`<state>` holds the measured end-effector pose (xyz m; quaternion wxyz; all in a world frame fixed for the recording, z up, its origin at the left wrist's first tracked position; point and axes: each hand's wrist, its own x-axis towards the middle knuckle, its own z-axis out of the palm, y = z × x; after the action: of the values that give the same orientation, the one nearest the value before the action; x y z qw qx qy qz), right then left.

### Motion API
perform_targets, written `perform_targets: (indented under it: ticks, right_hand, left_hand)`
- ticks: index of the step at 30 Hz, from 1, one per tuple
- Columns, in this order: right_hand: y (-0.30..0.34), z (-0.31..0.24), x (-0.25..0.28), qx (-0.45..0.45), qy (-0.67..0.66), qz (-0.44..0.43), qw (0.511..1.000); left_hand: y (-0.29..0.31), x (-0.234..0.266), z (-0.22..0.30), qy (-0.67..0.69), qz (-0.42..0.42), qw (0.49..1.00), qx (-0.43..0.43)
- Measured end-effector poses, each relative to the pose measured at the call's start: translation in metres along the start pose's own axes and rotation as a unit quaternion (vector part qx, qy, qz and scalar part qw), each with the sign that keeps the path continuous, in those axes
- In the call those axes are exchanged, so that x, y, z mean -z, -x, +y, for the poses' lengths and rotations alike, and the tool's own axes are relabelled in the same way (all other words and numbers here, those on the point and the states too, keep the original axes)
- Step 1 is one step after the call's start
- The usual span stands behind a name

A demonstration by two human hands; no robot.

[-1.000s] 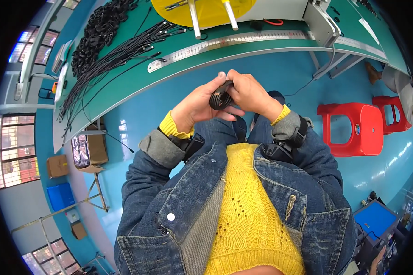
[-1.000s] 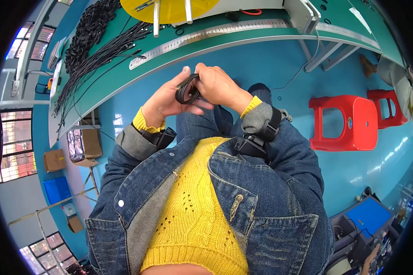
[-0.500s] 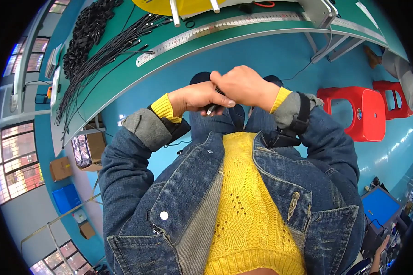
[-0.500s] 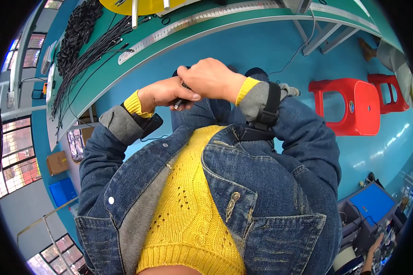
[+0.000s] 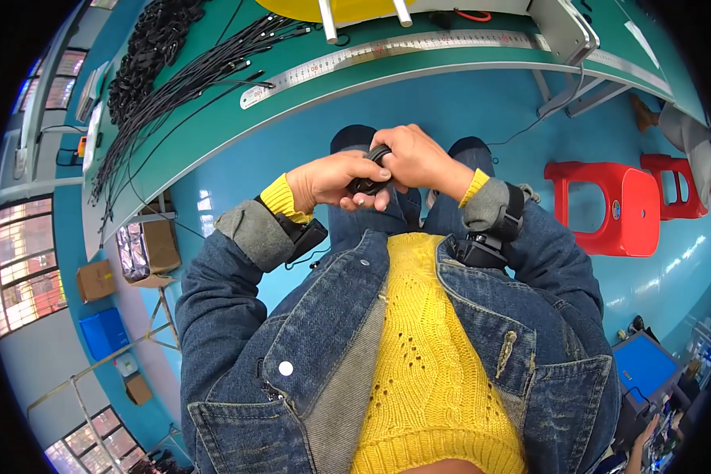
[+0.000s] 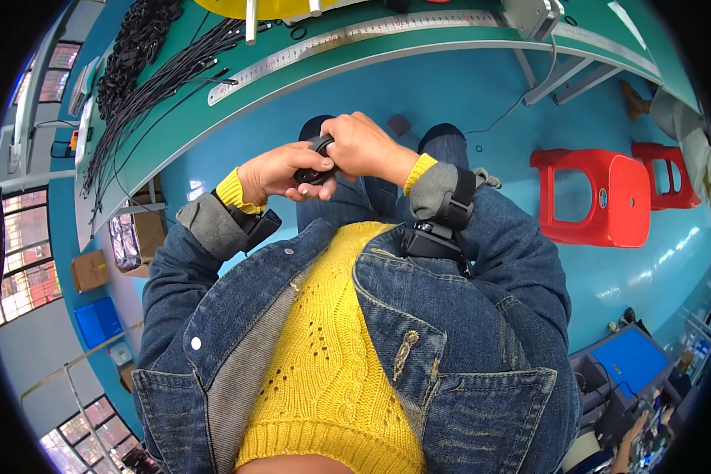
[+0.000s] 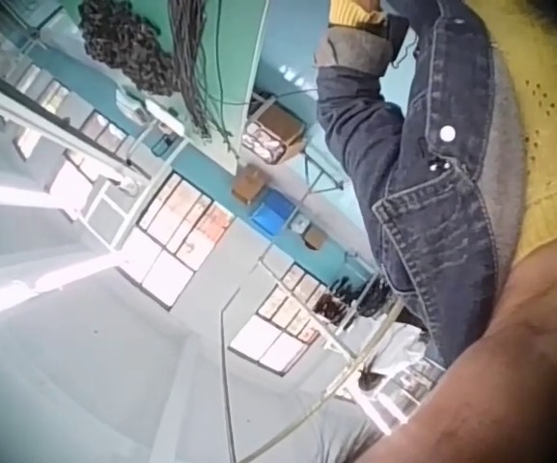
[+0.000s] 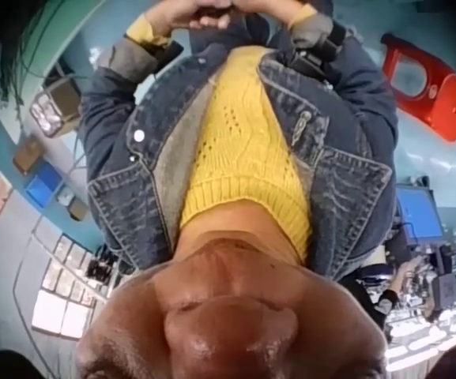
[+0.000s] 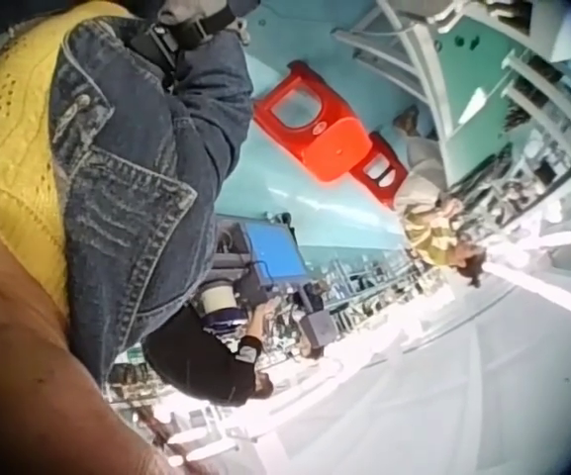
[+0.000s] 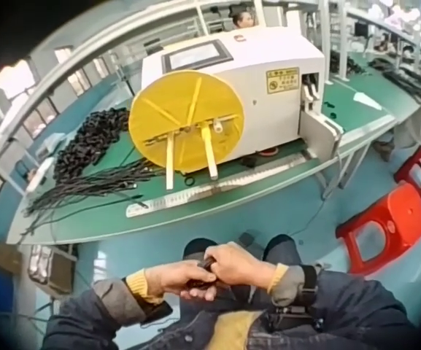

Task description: The person picks up a cable, winds it around the pegs of a machine, and removes the coiled cable to secure it with a tie by hand.

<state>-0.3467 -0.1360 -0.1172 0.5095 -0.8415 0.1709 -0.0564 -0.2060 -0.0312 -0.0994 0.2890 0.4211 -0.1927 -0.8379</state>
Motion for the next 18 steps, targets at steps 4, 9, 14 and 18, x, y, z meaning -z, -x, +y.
perform_targets:
  ticks: [4,9,14,18]
  right_hand:
    - [-0.003,0.019,-0.024,0.072,0.039,0.072,0.994]
    - [-0.009,-0.006,-0.026,0.109,0.194,0.033,0.974]
    - [-0.028,-0.015,-0.029,0.109,0.173,-0.026,0.979]
    - [-0.045,-0.013,-0.037,0.166,0.083,-0.004,0.983]
  left_hand:
    - [-0.002,0.002,-0.011,0.015,0.055,0.998,0.001]
    - [0.009,0.013,-0.021,0.019,0.085,0.996,0.002]
    - [0.022,0.010,-0.022,-0.143,0.171,0.975,-0.013]
    - [0.024,0.030,-0.042,-0.095,0.116,0.971,-0.185]
